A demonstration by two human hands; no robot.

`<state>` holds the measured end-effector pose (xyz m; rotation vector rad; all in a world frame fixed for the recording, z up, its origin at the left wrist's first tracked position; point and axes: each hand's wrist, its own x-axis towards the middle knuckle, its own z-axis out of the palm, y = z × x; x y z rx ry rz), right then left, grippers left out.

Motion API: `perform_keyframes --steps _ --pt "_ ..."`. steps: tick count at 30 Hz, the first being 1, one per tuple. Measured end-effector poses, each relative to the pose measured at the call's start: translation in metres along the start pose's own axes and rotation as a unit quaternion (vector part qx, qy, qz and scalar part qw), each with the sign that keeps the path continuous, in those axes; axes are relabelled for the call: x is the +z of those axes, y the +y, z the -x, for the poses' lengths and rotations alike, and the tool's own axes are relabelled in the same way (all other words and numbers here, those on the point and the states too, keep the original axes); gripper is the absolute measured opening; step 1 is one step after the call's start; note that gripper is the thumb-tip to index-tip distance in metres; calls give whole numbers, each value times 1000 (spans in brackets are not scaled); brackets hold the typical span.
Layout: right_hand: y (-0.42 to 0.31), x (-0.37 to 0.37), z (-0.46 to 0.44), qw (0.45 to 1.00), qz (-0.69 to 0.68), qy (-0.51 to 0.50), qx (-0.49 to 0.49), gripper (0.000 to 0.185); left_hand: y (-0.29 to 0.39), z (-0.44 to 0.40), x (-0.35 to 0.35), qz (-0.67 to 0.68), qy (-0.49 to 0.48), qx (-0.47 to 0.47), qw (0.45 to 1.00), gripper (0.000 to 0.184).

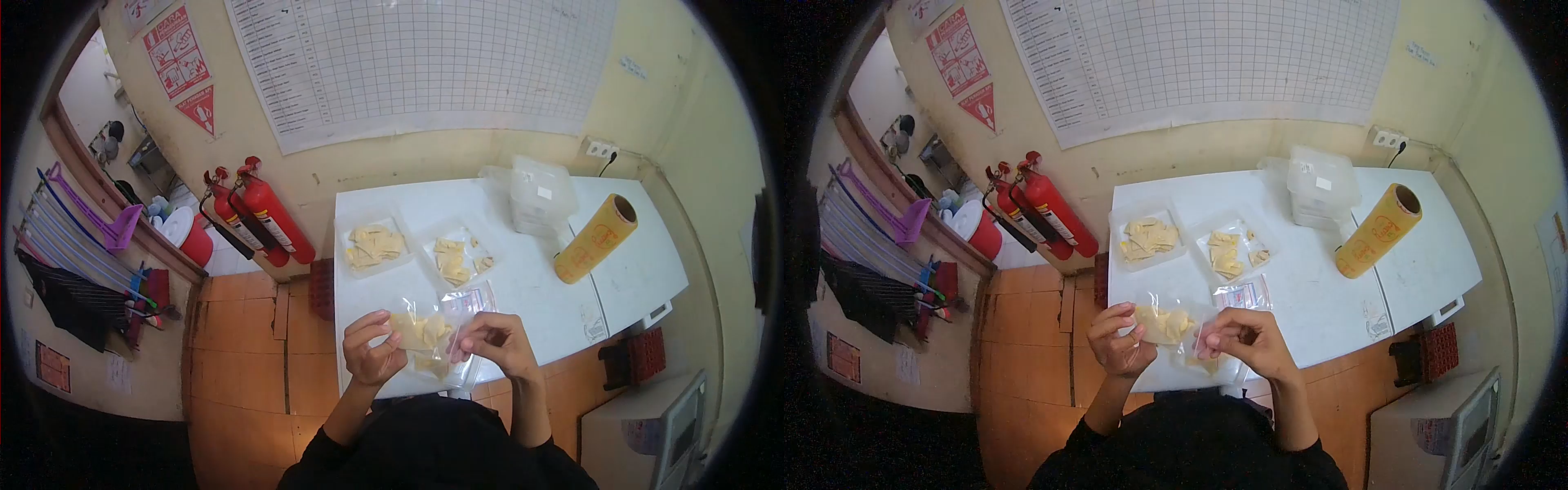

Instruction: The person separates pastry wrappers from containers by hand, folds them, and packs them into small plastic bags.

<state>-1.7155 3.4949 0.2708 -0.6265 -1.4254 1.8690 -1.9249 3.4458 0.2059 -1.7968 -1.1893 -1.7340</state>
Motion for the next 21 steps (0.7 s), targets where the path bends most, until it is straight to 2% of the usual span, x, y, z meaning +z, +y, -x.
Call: perform_keyframes --steps 1,5,7,16,18,19,21 --pt "-1 -2 1 999 17 -30 6 8 -1 1 3 2 0 0 1000 31" --pt "4 -6 1 999 25 -44 6 7 -3 7 13 18 23 13 999 34" --pt "7 -7 1 1000 14 -9 8 10 -3 12 17 21 20 5 1000 33" --pt "18 -17 1 999 19 35 32 11 -1 20 25 6 -35 -36 999 31" --pt "18 -17 -3 998 27 34 38 11 4 12 21 36 -208 -140 967 38" --pt "18 -18 -4 998 37 35 43 10 6 11 21 35 -209 -142 967 38" --pt "25 -22 -8 997 37 31 60 10 8 8 24 149 -278 -216 924 48"
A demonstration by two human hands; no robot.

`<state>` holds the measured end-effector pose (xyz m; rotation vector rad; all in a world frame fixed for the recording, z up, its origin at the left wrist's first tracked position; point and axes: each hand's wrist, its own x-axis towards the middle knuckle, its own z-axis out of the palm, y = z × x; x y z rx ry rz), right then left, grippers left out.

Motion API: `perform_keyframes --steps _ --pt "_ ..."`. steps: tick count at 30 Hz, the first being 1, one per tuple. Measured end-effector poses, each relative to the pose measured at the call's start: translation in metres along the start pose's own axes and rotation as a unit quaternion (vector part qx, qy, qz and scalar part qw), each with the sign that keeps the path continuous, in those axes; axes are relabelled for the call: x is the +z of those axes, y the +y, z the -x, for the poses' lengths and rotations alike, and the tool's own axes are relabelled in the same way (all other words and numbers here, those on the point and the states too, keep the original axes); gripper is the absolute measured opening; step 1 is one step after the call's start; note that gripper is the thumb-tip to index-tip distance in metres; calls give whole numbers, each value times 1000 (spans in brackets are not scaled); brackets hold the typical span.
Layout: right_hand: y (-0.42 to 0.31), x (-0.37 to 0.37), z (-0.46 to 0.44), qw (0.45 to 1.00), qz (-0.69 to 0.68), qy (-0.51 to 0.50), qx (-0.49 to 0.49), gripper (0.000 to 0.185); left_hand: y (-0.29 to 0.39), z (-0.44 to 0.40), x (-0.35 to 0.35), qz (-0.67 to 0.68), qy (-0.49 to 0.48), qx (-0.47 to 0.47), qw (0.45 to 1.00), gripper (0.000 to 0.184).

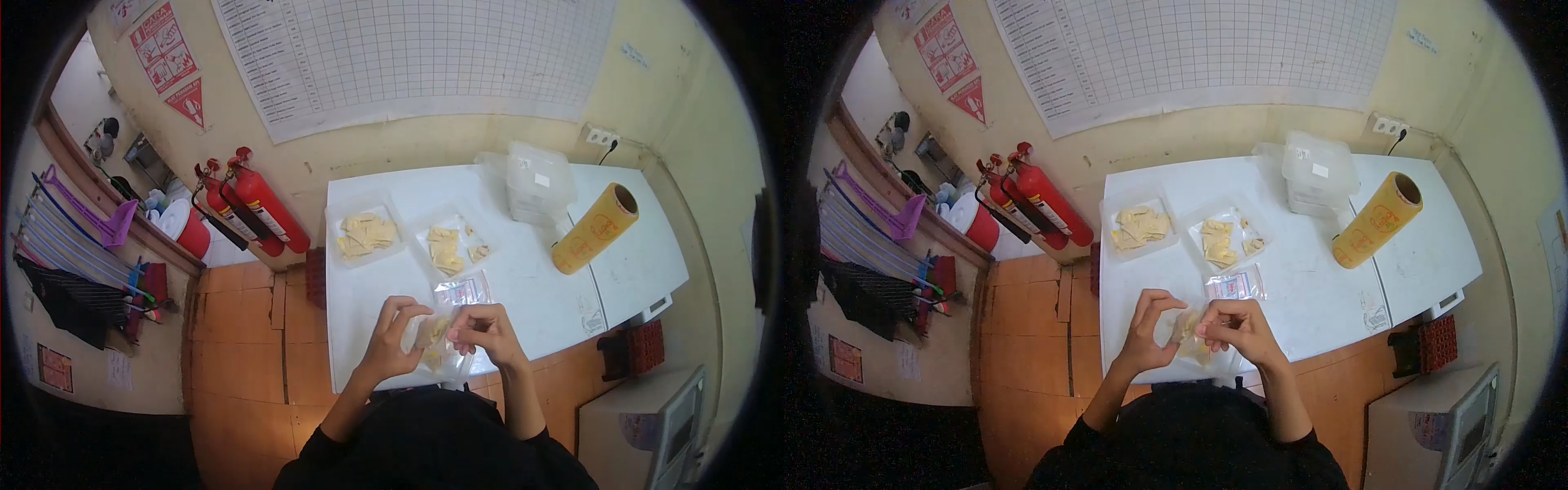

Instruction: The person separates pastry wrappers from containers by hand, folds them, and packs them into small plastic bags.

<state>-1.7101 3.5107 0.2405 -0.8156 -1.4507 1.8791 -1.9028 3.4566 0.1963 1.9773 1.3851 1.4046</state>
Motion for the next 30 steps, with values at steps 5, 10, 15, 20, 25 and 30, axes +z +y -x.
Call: perform_keyframes --steps 5,10,15,20,25,30 --pt "23 -9 -9 998 25 -25 55 8 -14 12 0 107 -147 -58 982 45" --pt "53 -14 -12 990 56 -85 94 10 -17 26 9 139 -195 -195 951 17" --pt "62 -14 -12 985 57 -117 112 9 -30 42 22 312 -234 -324 862 31" --pt "79 -20 -13 973 9 -169 156 9 -43 52 24 394 -287 -367 792 29" --pt "80 -24 -20 970 234 -64 -7 13 -56 37 33 185 -227 -244 924 19" --pt "27 -22 -36 922 376 -26 -85 24 -29 -22 20 138 -196 -207 948 13"
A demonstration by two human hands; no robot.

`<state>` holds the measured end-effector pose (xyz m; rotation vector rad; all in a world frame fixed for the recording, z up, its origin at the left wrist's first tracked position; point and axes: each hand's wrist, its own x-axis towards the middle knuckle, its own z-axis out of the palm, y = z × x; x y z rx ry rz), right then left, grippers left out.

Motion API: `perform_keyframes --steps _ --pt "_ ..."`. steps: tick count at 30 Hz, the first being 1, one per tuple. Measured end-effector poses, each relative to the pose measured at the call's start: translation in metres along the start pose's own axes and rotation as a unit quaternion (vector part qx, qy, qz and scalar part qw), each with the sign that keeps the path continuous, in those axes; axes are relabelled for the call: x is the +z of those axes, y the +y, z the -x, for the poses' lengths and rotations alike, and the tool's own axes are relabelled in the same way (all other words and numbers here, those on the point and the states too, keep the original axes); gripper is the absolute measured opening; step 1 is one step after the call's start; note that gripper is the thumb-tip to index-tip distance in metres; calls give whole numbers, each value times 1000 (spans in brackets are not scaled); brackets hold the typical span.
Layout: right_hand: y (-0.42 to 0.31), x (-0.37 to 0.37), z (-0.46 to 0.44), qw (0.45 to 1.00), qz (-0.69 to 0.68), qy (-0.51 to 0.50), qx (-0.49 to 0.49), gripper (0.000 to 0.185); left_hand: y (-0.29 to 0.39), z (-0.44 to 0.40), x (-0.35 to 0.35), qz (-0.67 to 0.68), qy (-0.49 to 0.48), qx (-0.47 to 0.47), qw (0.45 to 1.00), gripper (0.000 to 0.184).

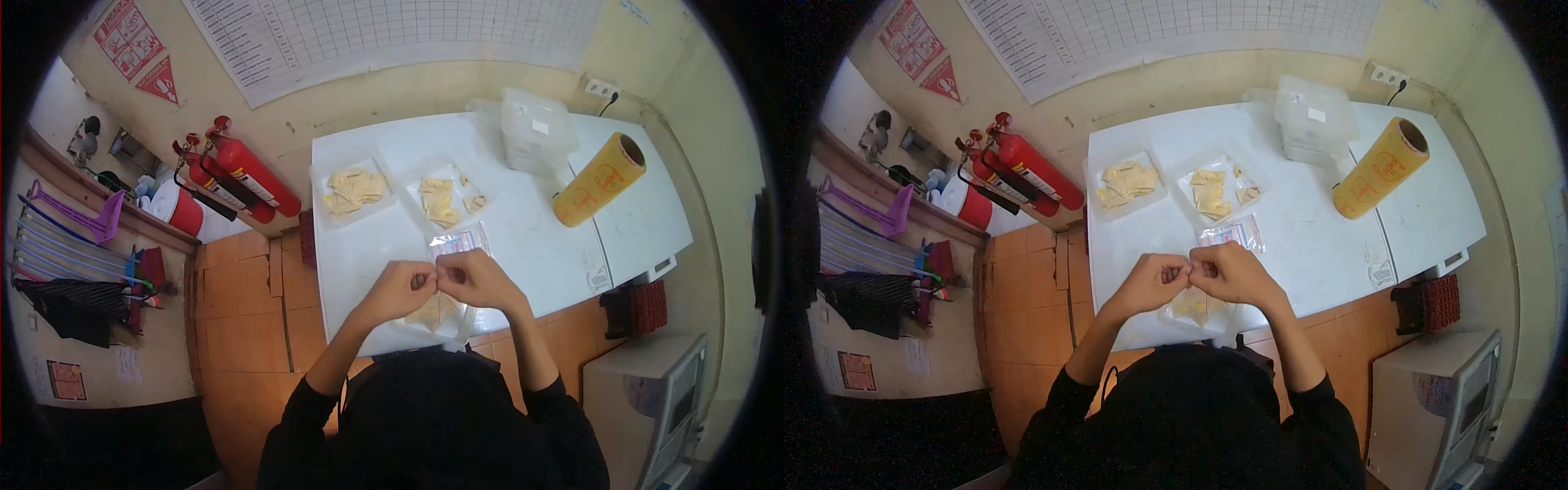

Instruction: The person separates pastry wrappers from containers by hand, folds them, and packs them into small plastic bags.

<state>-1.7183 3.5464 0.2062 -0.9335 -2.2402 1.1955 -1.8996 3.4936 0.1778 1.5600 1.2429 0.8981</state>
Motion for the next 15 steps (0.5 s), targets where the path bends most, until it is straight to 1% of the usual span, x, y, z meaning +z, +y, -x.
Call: perform_keyframes --steps 2,3,4,6,7,9,10,12,15 --pt "4 -6 -4 997 -72 -26 -5 25 -1 -6 -2 23 -11 14 1000 13" --pt "14 -1 -6 986 -158 -28 32 26 -2 -8 -3 45 -21 26 998 12" --pt "19 3 -6 987 -157 -27 32 26 1 -8 -3 45 -22 27 998 12" --pt "23 11 -6 978 -199 3 63 31 7 -9 -1 2 -7 30 1000 15" --pt "27 15 -7 978 -199 3 63 31 5 -9 0 2 -6 30 1000 15" --pt "33 20 -7 981 -169 22 97 34 -4 -10 3 -45 -12 -34 998 13" --pt "33 21 -7 981 -169 22 98 34 -7 -9 6 -45 -13 -34 998 13" --pt "32 25 -8 976 -160 31 142 35 -12 -8 11 -51 29 -39 998 19" --pt "44 39 -11 970 -198 63 129 35 -12 -8 13 -72 49 -45 995 23"
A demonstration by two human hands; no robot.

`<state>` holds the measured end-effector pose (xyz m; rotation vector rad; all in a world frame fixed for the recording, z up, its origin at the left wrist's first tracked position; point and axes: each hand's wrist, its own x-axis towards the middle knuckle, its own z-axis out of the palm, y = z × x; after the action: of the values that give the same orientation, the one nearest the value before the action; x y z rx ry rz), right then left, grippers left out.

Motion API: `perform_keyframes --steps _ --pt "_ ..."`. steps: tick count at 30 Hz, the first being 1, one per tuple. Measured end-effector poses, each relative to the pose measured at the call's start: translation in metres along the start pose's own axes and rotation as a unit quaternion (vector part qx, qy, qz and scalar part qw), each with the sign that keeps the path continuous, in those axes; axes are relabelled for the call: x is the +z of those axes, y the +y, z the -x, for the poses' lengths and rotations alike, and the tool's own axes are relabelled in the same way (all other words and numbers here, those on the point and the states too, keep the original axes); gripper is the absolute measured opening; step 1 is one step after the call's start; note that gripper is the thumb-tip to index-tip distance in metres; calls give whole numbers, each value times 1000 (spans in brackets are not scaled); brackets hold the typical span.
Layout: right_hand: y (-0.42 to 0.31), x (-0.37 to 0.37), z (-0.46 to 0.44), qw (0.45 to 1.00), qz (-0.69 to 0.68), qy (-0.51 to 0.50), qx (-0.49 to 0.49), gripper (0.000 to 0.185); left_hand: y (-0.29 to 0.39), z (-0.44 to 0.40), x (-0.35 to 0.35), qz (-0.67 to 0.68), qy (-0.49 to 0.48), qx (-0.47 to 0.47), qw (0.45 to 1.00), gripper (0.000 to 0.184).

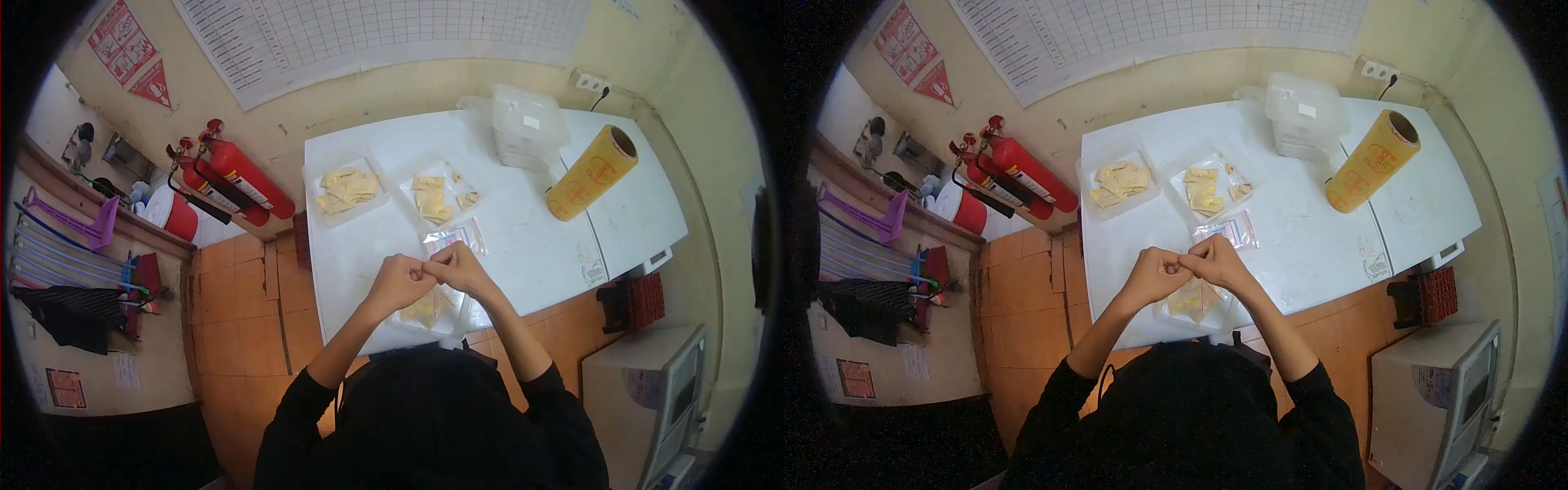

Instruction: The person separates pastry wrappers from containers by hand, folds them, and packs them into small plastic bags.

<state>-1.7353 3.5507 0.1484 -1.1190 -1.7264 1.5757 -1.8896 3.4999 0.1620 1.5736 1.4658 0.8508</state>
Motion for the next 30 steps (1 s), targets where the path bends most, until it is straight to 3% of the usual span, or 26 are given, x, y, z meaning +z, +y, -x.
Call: perform_keyframes --steps 6,13,19,20,24,27,29,30 --pt "23 2 -8 995 87 -37 18 28 -19 4 7 -51 18 -35 998 29" --pt "51 10 0 992 87 -80 47 31 -35 20 15 -73 -14 -68 995 30" --pt "45 4 18 991 -10 -132 -30 17 -35 28 2 33 -16 -22 999 24" --pt "35 2 22 984 81 -147 -55 18 -38 29 4 51 -27 -16 998 21" --pt "13 11 33 975 155 -122 -99 21 -40 33 11 97 0 1 995 20" --pt "11 16 38 983 135 -96 -85 22 -42 34 9 172 -47 -46 983 23" --pt "15 22 39 978 169 -78 -92 21 -37 35 1 133 -66 -68 987 27" --pt "16 24 39 969 212 -75 -107 21 -34 34 -3 152 -116 -129 973 28"
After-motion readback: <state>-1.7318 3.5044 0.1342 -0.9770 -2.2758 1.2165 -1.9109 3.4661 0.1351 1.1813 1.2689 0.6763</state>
